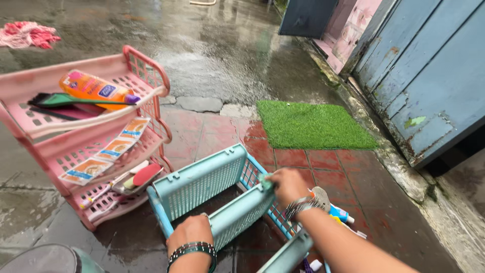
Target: The person wipes and cleans the surfaces of a multi-tiered plastic storage rack and a smaller blue rack using a cloth.
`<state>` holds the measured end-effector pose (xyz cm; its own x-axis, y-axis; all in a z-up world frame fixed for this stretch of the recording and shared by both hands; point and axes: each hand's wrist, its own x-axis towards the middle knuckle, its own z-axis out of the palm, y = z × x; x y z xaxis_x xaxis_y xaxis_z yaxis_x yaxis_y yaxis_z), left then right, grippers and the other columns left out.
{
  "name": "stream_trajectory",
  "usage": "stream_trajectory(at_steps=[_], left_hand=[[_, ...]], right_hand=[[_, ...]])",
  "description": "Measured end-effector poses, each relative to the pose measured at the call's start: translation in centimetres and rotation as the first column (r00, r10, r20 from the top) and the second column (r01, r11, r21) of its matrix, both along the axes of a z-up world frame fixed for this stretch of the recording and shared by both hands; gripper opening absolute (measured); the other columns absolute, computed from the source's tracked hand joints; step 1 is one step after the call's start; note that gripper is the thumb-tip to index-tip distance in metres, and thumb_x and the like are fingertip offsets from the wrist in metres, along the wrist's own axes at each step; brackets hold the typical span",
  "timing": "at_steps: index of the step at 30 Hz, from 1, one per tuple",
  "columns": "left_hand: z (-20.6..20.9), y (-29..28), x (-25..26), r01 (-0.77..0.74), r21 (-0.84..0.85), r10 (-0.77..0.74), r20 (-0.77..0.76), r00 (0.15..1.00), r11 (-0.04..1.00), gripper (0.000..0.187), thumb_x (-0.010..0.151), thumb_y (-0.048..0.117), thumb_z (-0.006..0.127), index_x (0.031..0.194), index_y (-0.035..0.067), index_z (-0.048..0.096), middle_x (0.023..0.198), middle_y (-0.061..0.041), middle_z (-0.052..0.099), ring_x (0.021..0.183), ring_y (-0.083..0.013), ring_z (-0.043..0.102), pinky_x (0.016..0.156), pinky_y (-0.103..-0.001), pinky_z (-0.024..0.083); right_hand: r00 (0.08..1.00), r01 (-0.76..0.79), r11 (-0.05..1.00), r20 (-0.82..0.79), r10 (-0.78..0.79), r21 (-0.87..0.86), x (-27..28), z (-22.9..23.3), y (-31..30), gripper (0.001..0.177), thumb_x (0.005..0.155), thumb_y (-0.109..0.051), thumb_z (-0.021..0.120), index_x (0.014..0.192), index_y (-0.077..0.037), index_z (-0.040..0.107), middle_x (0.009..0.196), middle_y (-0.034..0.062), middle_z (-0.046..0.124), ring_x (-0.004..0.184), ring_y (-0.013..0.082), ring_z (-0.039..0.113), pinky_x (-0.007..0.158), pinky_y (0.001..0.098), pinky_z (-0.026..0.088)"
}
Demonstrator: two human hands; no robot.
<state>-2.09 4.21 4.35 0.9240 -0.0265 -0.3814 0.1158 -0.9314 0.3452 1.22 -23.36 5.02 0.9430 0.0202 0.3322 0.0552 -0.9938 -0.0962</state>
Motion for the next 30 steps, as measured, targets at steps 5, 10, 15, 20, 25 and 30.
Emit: stream_trajectory(at_steps=[5,10,15,20,25,30], left_hand=[[0.4,0.2,-0.2,-0.003,-0.029,0.002,-0.035,0.999,1.000,0.030,0.101,0.016,0.048,0.122,0.021,0.069,0.128,-0.006,0.069,0.123,-0.0289,0.066,0.103,-0.053,0.053],[0.5,1.0,0.7,0.040,-0.049,-0.040,-0.010,0.999,0.998,0.030,0.100,0.015,0.050,0.119,0.021,0.073,0.127,-0.009,0.068,0.122,-0.0298,0.066,0.101,-0.046,0.056],[-0.6,4.1,3.2,-0.601,-0.482,0.602,-0.174,0.779,0.638,0.045,0.096,0.023,0.063,0.139,0.024,0.050,0.128,-0.017,0.057,0.111,-0.0383,0.067,0.094,-0.048,0.057],[-8.5,7.6,6.8,-0.361,-0.400,0.364,-0.071,0.929,0.842,0.055,0.081,0.025,0.082,0.132,0.025,0.064,0.112,-0.012,0.074,0.100,-0.0272,0.075,0.092,-0.039,0.058],[-9.7,8.0,4.8,-0.177,-0.246,0.159,-0.091,0.983,0.953,0.070,0.074,0.022,0.091,0.134,0.044,0.063,0.110,-0.003,0.075,0.100,-0.0201,0.074,0.092,-0.035,0.058],[-6.2,8.3,4.0,-0.380,-0.315,0.271,-0.339,0.901,0.870,0.054,0.089,0.018,0.076,0.137,0.041,0.064,0.100,-0.012,0.083,0.089,-0.0249,0.083,0.084,-0.037,0.063]], right_hand=[[0.984,-0.170,0.980,-0.040,0.175,0.103,-1.3,-1.9,4.1,0.033,0.075,-0.004,0.069,0.102,-0.020,0.081,0.107,0.0040,0.073,0.110,0.0279,0.062,0.097,0.0409,0.050],[0.993,0.035,0.992,-0.119,-0.021,0.121,0.0,0.2,4.3,0.034,0.077,-0.007,0.071,0.104,-0.024,0.081,0.111,0.0008,0.074,0.109,0.0284,0.062,0.099,0.0402,0.049],[0.956,-0.290,0.927,0.106,0.272,0.239,-1.9,0.5,9.1,0.037,0.069,0.002,0.072,0.101,-0.016,0.079,0.108,0.0053,0.074,0.107,0.0307,0.064,0.097,0.0420,0.050],[0.888,-0.457,0.825,0.220,0.403,0.333,-4.8,-0.7,15.8,0.046,0.067,0.003,0.072,0.109,-0.014,0.076,0.114,0.0063,0.070,0.111,0.0306,0.064,0.098,0.0411,0.051],[0.816,-0.578,0.779,0.147,0.560,0.241,-6.2,-1.6,16.0,0.041,0.072,-0.002,0.074,0.111,-0.014,0.078,0.111,0.0072,0.072,0.110,0.0301,0.065,0.093,0.0426,0.052],[0.904,-0.425,0.881,0.139,0.404,0.209,-5.0,-1.5,13.8,0.037,0.072,-0.001,0.071,0.105,-0.015,0.079,0.104,0.0042,0.074,0.104,0.0297,0.065,0.091,0.0409,0.054]])
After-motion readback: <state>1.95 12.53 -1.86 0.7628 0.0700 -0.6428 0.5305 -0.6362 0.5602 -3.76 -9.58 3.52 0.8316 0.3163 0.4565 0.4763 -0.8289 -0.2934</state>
